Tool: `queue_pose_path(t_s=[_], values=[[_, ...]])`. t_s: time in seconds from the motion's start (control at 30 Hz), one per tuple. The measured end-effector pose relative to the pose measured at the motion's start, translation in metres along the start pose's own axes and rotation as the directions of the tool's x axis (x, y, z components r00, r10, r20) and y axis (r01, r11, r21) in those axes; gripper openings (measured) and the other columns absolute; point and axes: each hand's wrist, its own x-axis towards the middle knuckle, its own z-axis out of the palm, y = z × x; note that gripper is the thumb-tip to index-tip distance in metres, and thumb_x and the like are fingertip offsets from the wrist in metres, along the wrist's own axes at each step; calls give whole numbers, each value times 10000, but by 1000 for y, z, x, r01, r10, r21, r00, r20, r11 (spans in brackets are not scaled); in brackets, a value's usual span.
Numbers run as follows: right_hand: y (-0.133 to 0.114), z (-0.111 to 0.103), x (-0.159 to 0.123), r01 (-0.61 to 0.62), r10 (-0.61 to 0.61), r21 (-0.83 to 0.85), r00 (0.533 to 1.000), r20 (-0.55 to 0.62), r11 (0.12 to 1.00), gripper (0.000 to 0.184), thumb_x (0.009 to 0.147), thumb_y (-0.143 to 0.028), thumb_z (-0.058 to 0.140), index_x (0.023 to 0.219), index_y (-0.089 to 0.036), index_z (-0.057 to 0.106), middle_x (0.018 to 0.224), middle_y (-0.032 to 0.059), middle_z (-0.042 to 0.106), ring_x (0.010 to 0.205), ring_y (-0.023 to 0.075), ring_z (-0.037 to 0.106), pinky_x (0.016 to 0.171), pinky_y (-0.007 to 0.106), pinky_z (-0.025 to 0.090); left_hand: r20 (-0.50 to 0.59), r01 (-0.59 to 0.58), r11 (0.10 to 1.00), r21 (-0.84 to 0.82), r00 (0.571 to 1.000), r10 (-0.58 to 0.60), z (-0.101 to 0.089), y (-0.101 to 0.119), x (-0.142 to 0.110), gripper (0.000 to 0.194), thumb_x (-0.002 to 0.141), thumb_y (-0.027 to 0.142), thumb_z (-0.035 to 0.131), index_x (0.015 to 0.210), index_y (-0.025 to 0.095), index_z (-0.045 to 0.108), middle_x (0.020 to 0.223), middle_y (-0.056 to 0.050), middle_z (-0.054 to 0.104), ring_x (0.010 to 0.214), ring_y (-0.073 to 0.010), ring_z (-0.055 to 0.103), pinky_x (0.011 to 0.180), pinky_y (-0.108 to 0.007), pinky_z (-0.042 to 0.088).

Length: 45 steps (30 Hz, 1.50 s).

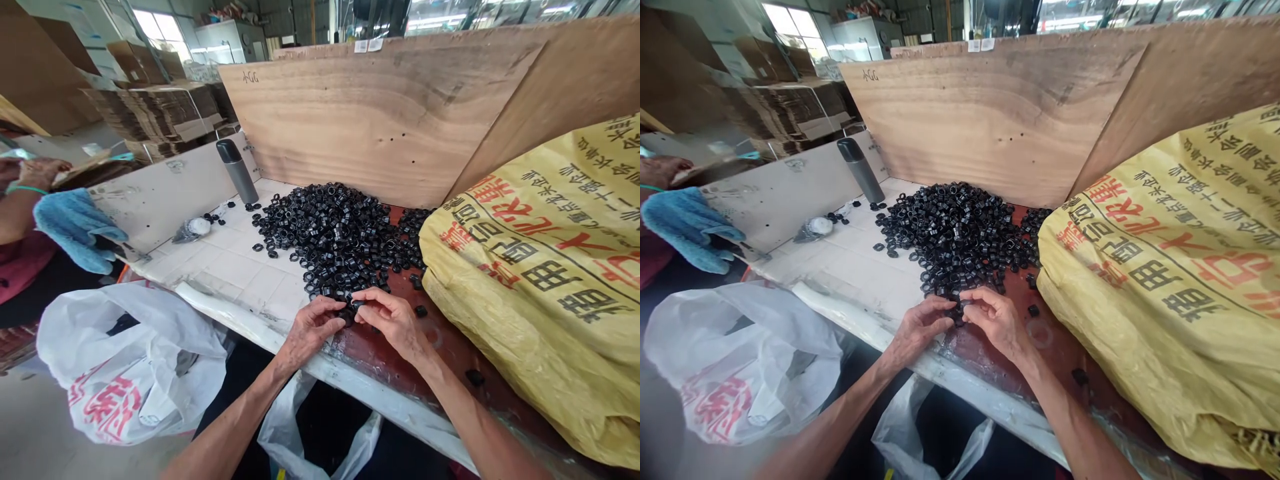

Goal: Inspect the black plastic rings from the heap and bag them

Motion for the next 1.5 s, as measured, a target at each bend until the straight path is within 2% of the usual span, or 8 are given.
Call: queue_pose_path(t_s=[0.2, 0.37, 0.6, 1.03, 1.13, 1.27, 1.4, 1.5], values=[[9, 8, -1, 166, -158, -315, 986, 49, 935, 129, 897, -229, 624, 1003, -230, 697, 952, 25, 697, 792, 164, 643, 746, 289, 521, -55, 30, 1000, 3, 998, -30, 6, -7, -3, 395, 776, 272, 780, 1148, 216, 657, 992, -42, 679, 828, -152, 641, 809, -301, 542], [4, 8, -1, 175, -166, -320, 985, 56, 931, 122, 913, -248, 615, 1007, -232, 691, 974, 35, 689, 807, 171, 653, 714, 279, 532, -61, 85, 991, -106, 994, -91, 6, -8, -5, 321, 771, 283, 782, 1040, 187, 636, 941, -36, 684, 802, -145, 655, 786, -289, 554], [9, 10, -2, 208, -203, -348, 978, 52, 914, 144, 906, -238, 639, 1045, -238, 679, 964, 30, 690, 802, 169, 659, 724, 279, 541, -38, -113, 993, -26, 993, 112, 3, -10, -4, 230, 813, 260, 744, 1032, 200, 707, 1123, -74, 624, 939, -179, 654, 816, -300, 567], [18, 15, -5, 285, -262, -418, 958, 113, 863, 192, 972, -282, 541, 1154, -234, 579, 903, 37, 679, 743, 175, 653, 719, 290, 524, -39, -113, 992, -56, 993, 111, 3, -8, -7, 200, 859, 234, 710, 1058, 213, 698, 1108, -68, 655, 948, -188, 669, 880, -334, 561], [19, 14, -4, 261, -228, -448, 965, 128, 855, 115, 985, -285, 520, 944, -222, 607, 698, -7, 611, 603, 148, 585, 608, 264, 460, -26, -127, 991, -36, 992, 126, 3, -7, -7, 209, 857, 235, 712, 1064, 206, 703, 1103, -75, 664, 991, -207, 661, 888, -334, 554], [20, 15, -2, 261, -235, -526, 965, 116, 810, 377, 1019, -303, 458, 654, -222, 505, 582, -20, 501, 538, 131, 502, 570, 267, 387, -10, -118, 992, -36, 993, 118, 4, -6, -7, 209, 856, 244, 709, 1061, 203, 704, 1093, -73, 672, 981, -204, 660, 884, -331, 554], [14, 16, -3, 254, -245, -447, 966, 79, 858, 121, 989, -291, 515, 1023, -215, 602, 776, 15, 619, 681, 161, 588, 670, 274, 468, -29, -69, 996, -53, 997, 68, 4, -5, -7, 220, 849, 266, 715, 1059, 202, 701, 1105, -75, 668, 966, -206, 667, 900, -346, 553], [11, 14, -4, 289, -266, -422, 957, 114, 859, 183, 965, -260, 547, 1136, -215, 592, 856, 29, 656, 726, 167, 614, 703, 280, 488, -35, -47, 997, -63, 998, 45, 3, -4, -7, 220, 852, 270, 713, 1060, 199, 700, 1113, -76, 667, 958, -203, 670, 907, -345, 551]])
